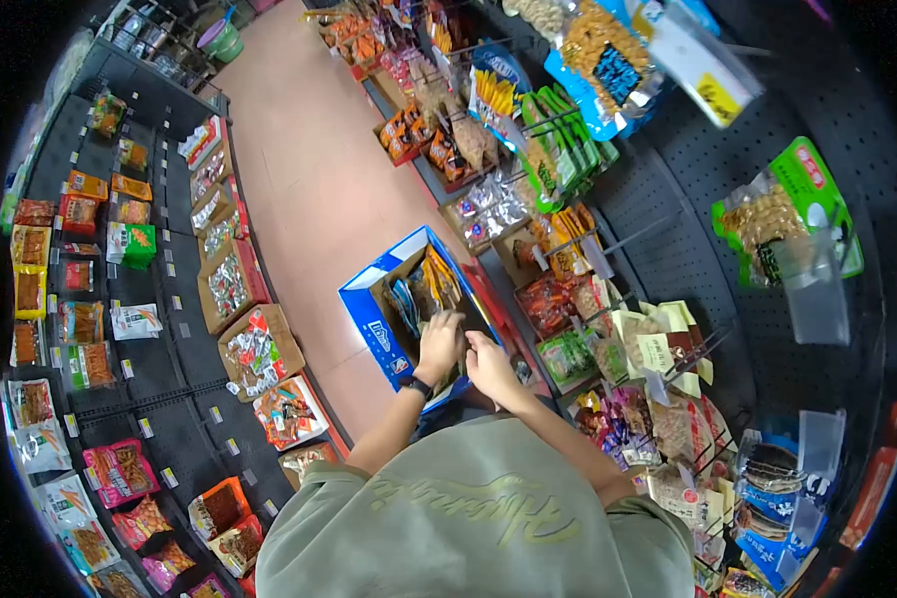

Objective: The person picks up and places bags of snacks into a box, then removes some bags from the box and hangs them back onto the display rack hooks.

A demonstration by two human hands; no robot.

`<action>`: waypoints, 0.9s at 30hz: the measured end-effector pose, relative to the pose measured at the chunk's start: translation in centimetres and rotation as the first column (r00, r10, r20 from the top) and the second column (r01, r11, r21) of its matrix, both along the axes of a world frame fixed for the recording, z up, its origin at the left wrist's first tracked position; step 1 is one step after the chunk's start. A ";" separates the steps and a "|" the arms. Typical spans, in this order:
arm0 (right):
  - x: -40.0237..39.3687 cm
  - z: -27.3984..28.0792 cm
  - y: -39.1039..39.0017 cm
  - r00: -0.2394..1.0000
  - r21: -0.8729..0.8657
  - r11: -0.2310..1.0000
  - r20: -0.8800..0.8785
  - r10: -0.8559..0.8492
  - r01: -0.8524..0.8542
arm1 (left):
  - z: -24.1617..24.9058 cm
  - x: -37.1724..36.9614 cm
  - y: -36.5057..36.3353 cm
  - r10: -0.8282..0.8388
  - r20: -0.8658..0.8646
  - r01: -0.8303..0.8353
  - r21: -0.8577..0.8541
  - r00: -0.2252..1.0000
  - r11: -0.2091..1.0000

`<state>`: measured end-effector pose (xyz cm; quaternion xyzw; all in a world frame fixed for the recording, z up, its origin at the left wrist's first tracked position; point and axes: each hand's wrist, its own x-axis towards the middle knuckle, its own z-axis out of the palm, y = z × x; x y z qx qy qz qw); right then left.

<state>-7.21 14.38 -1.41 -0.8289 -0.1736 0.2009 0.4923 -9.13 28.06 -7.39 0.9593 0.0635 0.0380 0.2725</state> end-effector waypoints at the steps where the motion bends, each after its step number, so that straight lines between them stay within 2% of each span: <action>1: 0.1 -2.1 0.7 1.000 -0.136 0.991 -0.007 0.019 -0.020 | -0.9 0.4 0.5 0.025 -0.030 -0.024 0.050 0.999 0.998; 2: 0.2 -4.2 1.3 0.999 -0.268 0.963 -0.015 0.038 -0.041 | -1.9 0.8 0.9 0.109 -0.120 -0.106 0.027 0.987 0.994; 4: 1.1 -6.0 2.5 0.992 -0.404 0.906 -0.070 0.106 -0.125 | -3.6 1.2 1.8 0.184 -0.249 -0.171 0.071 0.951 0.983; 8: 2.0 -8.9 4.0 0.936 -0.550 0.761 -0.267 0.229 -0.343 | -4.7 1.7 2.7 0.062 -0.233 -0.046 0.072 0.971 0.996; 9: 2.1 -8.7 4.4 0.919 -0.601 0.707 -0.347 0.188 -0.372 | -4.7 1.7 2.8 0.037 -0.244 -0.012 0.103 0.969 0.995; 12: 1.8 -9.5 5.0 0.909 -0.655 0.657 -0.400 0.118 -0.374 | -4.6 1.9 3.0 0.033 -0.292 -0.008 0.086 0.956 0.996; 16: 1.6 -9.9 5.3 0.905 -0.686 0.646 -0.425 0.017 -0.335 | -5.9 1.5 3.5 0.026 -0.255 0.005 0.123 0.966 0.992; 19: 1.3 -10.3 5.2 0.916 -0.689 0.647 -0.401 0.034 -0.325 | -5.5 1.5 3.6 0.021 -0.272 0.007 0.104 0.962 0.995; 22: 1.4 -10.3 5.2 0.937 -0.699 0.650 -0.343 0.063 -0.299 | -4.5 1.6 4.0 0.012 -0.296 -0.009 0.010 0.955 1.000; 25: 1.7 -9.3 5.0 0.964 -0.671 0.699 -0.242 0.110 -0.248 | -4.8 1.7 4.1 0.053 -0.223 -0.072 -0.079 0.973 0.994; 27: 1.7 -8.3 4.5 0.972 -0.626 0.744 -0.139 0.187 -0.233 | -3.8 2.4 4.3 0.065 -0.162 -0.104 -0.246 0.985 0.964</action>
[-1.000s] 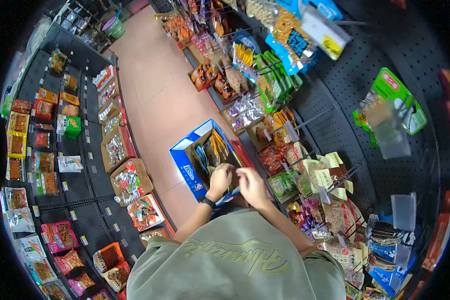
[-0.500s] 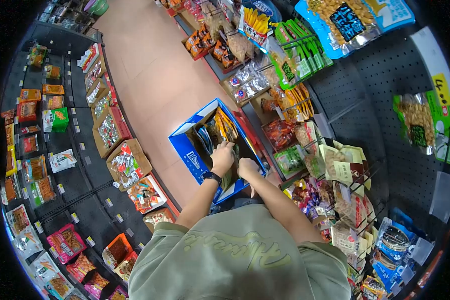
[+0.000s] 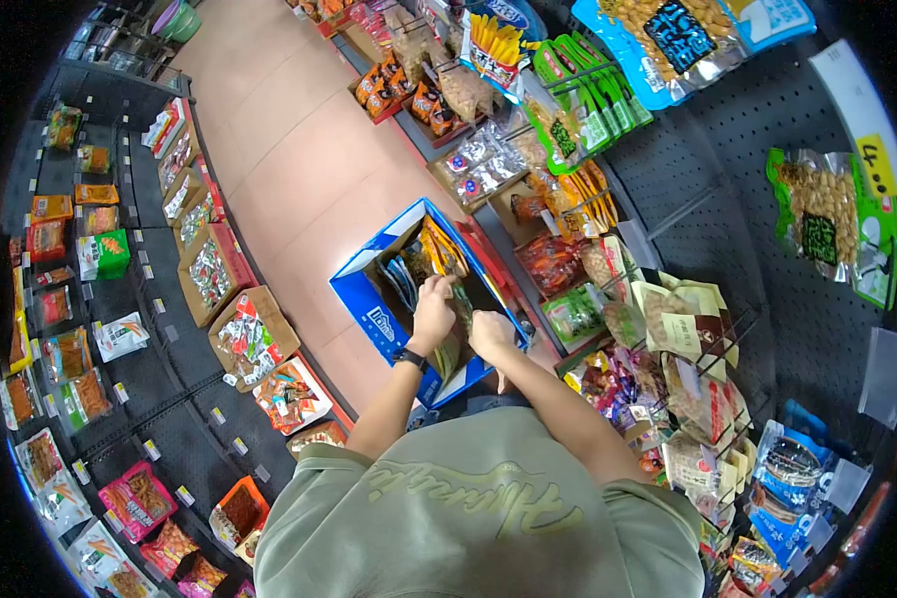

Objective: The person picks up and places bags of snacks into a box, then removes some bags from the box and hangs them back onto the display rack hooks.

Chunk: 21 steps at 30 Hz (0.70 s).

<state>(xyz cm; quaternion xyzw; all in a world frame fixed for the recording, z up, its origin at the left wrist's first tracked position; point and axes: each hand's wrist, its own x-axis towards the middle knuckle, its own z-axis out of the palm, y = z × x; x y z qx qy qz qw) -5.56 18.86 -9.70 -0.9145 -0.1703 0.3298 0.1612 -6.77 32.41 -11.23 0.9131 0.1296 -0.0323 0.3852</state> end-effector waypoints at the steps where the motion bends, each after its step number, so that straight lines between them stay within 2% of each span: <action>1: 0.1 0.8 -0.1 1.000 0.032 0.999 0.011 0.006 -0.006 | 1.2 0.4 0.1 0.034 0.032 -0.031 -0.092 0.999 0.995; 2: 0.1 1.6 -0.2 1.000 0.066 0.998 0.023 0.012 -0.014 | 1.1 0.6 0.3 -0.006 0.097 0.014 -0.077 0.995 0.997; 5: 0.1 5.0 -0.9 0.993 0.200 0.978 0.108 0.041 -0.062 | 2.7 0.8 1.2 -0.101 -0.006 0.094 -0.329 0.995 0.940; 6: 0.3 6.7 -1.1 0.993 0.222 0.973 0.111 0.038 -0.062 | 4.1 1.0 1.4 -0.125 -0.005 0.115 -0.357 0.992 0.927; 7: 0.5 8.6 -1.4 0.993 0.242 0.969 0.117 0.030 -0.058 | 4.4 1.2 1.8 -0.163 0.084 0.182 -0.332 0.983 0.926; 8: 0.9 10.9 -1.8 0.991 0.239 0.970 0.132 0.003 -0.035 | 5.1 1.4 2.3 -0.181 0.084 0.199 -0.419 0.980 0.886; 9: 1.0 12.1 -2.5 0.978 0.317 0.948 0.203 -0.036 -0.031 | 6.1 1.7 2.7 -0.201 0.084 0.215 -0.506 0.976 0.835; 11: 2.1 16.1 -4.0 0.968 0.374 0.927 0.226 -0.108 0.015 | 10.8 2.5 2.6 -0.196 0.108 0.223 -0.563 0.975 0.796; 13: 3.2 20.9 -5.9 0.959 0.480 0.873 0.199 -0.202 0.085 | 13.7 2.8 1.8 -0.163 0.210 0.260 -0.622 0.964 0.739; 15: 3.8 23.5 -7.9 0.936 0.642 0.759 0.186 -0.298 0.114 | 17.2 3.5 -0.2 -0.067 0.220 0.211 -0.734 0.973 0.645; 16: 4.0 25.0 -8.8 0.923 0.743 0.657 0.152 -0.355 0.130 | 18.4 4.0 -1.5 0.007 0.281 0.234 -0.812 0.960 0.534; 17: 4.1 26.1 -9.7 0.908 0.830 0.540 0.111 -0.403 0.138 | 20.0 4.3 -2.9 0.089 0.223 0.154 -0.863 0.971 0.481; 20: 3.9 26.7 -12.4 0.807 0.917 0.288 -0.059 -0.587 0.276 | 24.0 7.1 -7.7 0.234 0.288 0.153 -0.872 0.929 0.465; 21: 4.0 26.3 -13.1 0.762 0.933 0.187 -0.124 -0.636 0.308 | 26.0 8.1 -9.7 0.246 0.328 0.205 -0.885 0.912 0.418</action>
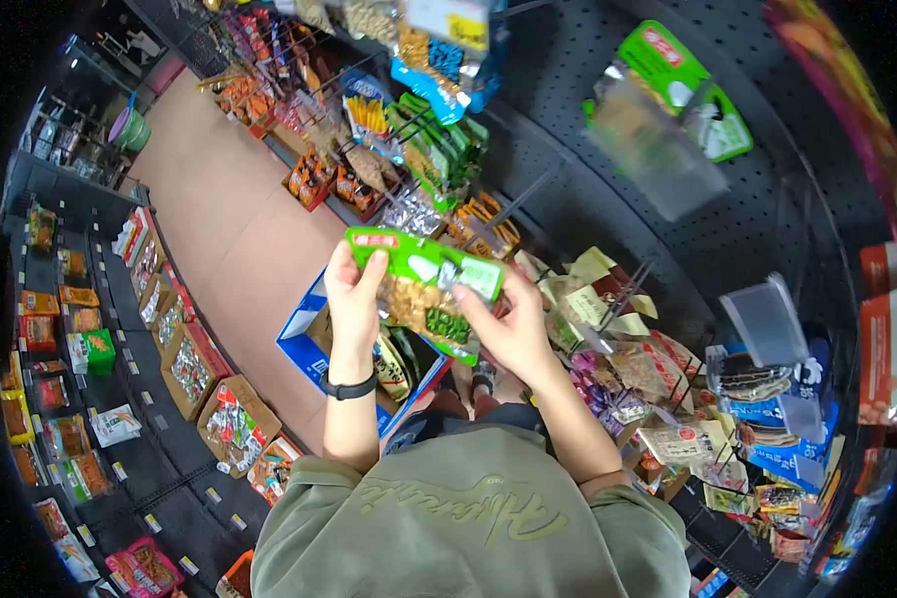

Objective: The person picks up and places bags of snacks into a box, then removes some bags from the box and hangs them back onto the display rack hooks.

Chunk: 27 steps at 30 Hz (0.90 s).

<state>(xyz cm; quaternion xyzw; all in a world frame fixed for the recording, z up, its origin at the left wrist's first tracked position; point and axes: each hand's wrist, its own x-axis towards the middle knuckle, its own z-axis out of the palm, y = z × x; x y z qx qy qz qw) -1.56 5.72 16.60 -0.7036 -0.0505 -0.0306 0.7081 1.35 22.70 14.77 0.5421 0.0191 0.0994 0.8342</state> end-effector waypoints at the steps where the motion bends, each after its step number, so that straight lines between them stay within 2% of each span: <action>1: 0.4 -0.6 -1.0 0.998 0.013 0.999 0.052 -0.035 0.035 | 0.4 0.9 -1.5 -0.016 0.005 0.016 0.015 1.000 1.000; 4: 1.5 0.2 -3.8 0.969 0.064 0.973 0.096 -0.228 0.222 | 1.6 2.6 -6.3 -0.039 0.001 0.039 -0.010 0.999 0.999; 6: 1.9 2.1 -5.4 0.944 0.128 0.952 0.144 -0.297 0.280 | 3.1 3.1 -9.0 -0.066 0.040 0.069 -0.095 0.997 0.993; 9: 2.6 4.5 -8.1 0.917 0.041 0.950 0.250 -0.311 0.311 | 5.6 4.1 -11.7 -0.053 0.128 0.070 -0.133 0.990 0.989; 13: 2.4 7.6 -8.8 0.889 0.099 0.947 0.327 -0.322 0.306 | 8.6 5.1 -14.1 -0.019 0.239 0.069 -0.203 0.971 0.977; 15: 3.0 7.9 -9.3 0.849 0.087 0.924 0.370 -0.377 0.373 | 9.2 5.7 -14.8 0.008 0.280 0.047 -0.190 0.960 0.981; 16: 3.3 8.0 -9.5 0.829 0.081 0.911 0.389 -0.402 0.404 | 9.4 5.8 -15.0 0.013 0.287 0.039 -0.177 0.958 0.984; 17: 3.1 8.4 -9.7 0.843 -0.006 0.899 0.351 -0.408 0.438 | 9.7 5.9 -15.1 0.020 0.292 0.029 -0.163 0.956 0.986; 20: 3.4 8.3 -10.2 0.860 0.010 0.920 0.351 -0.370 0.392 | 10.3 6.1 -15.5 0.049 0.295 -0.004 -0.154 0.954 0.988; 21: 3.6 8.0 -10.6 0.829 -0.057 0.903 0.426 -0.363 0.425 | 10.6 5.8 -15.5 0.049 0.283 -0.006 -0.152 0.958 0.988; 24: 3.9 8.2 -10.7 0.819 -0.001 0.919 0.455 -0.351 0.395 | 10.5 6.1 -15.5 0.059 0.268 -0.029 -0.115 0.961 0.993; 25: 3.8 8.7 -10.7 0.856 -0.024 0.925 0.388 -0.342 0.380 | 10.1 6.4 -15.3 0.058 0.267 -0.032 -0.101 0.962 0.994; 27: 3.5 9.2 -10.5 0.846 -0.086 0.917 0.427 -0.319 0.389 | 9.7 6.7 -15.1 0.051 0.271 -0.029 -0.087 0.961 0.996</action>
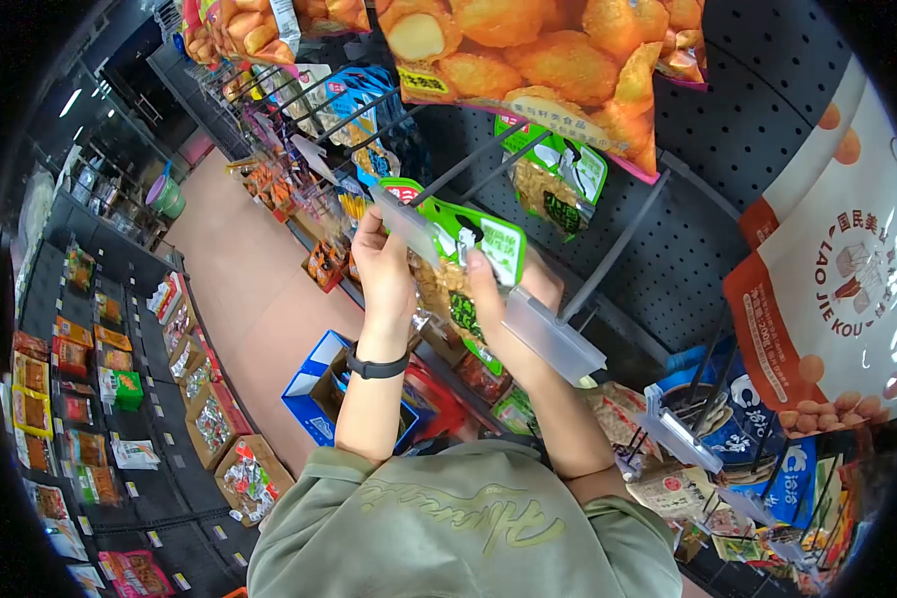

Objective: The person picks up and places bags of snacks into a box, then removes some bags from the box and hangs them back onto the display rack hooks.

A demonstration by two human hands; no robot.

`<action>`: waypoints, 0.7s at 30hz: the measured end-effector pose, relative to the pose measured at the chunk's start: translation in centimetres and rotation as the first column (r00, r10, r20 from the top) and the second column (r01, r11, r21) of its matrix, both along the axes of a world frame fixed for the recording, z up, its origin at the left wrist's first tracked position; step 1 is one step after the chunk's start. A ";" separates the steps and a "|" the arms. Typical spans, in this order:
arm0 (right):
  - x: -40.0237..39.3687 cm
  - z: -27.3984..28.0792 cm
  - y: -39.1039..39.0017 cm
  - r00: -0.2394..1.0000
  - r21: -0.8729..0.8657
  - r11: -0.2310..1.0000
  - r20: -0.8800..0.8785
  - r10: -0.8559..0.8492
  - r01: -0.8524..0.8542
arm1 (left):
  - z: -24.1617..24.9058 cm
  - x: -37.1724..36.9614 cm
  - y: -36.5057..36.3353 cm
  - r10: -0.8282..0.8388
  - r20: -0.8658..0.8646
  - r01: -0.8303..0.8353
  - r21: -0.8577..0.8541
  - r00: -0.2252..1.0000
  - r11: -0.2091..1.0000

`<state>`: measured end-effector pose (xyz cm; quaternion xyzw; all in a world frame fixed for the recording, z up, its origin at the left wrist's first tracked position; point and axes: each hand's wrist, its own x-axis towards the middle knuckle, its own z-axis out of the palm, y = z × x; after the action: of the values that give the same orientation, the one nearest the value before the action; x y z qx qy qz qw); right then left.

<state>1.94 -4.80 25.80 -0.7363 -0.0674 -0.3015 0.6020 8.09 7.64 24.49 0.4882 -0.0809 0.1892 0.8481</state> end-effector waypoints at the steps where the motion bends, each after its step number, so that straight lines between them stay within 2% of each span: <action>1: 0.0 0.1 0.1 1.000 -0.038 0.999 0.009 -0.006 0.006 | -0.1 0.0 0.1 -0.005 0.004 0.005 0.002 1.000 1.000; 5: -0.1 0.2 0.0 0.998 0.011 0.999 -0.041 0.040 -0.040 | 0.3 -0.5 0.2 0.024 -0.074 -0.019 0.056 0.997 0.998; 9: -0.5 -0.1 -0.1 0.998 0.046 0.999 -0.057 0.004 -0.002 | 0.7 -0.9 0.5 0.036 -0.030 -0.032 0.129 0.999 0.991; 10: -0.2 -0.1 0.2 0.999 0.198 0.979 0.005 0.038 -0.038 | 1.2 -1.1 0.5 0.040 -0.067 -0.031 0.130 0.997 0.991; 13: 0.7 -0.1 -0.7 0.998 0.184 0.982 -0.040 0.047 -0.039 | 1.6 -0.6 0.1 0.084 -0.062 -0.073 0.163 0.995 0.984; 17: 3.2 -1.0 -1.6 0.999 0.304 0.952 -0.022 -0.028 0.033 | 1.5 1.3 -1.3 0.081 -0.012 -0.076 0.204 0.997 0.976; 19: 4.2 -1.3 -2.2 0.996 0.280 0.956 -0.018 -0.086 0.088 | 1.7 2.2 -2.3 0.070 -0.033 -0.059 0.255 0.997 0.965; 20: 4.9 -2.1 -2.6 0.993 0.260 0.958 -0.016 -0.119 0.119 | 0.8 3.4 -3.0 0.095 0.093 -0.115 0.236 0.991 0.965; 21: 5.4 -2.3 -2.9 0.988 0.240 0.959 -0.013 -0.151 0.150 | 0.8 4.0 -3.6 0.065 0.104 -0.086 0.210 0.992 0.974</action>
<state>7.33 -7.67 23.48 -0.6602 0.0240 -0.3545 0.6618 12.07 4.08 25.32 0.5696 -0.1233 0.2348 0.7780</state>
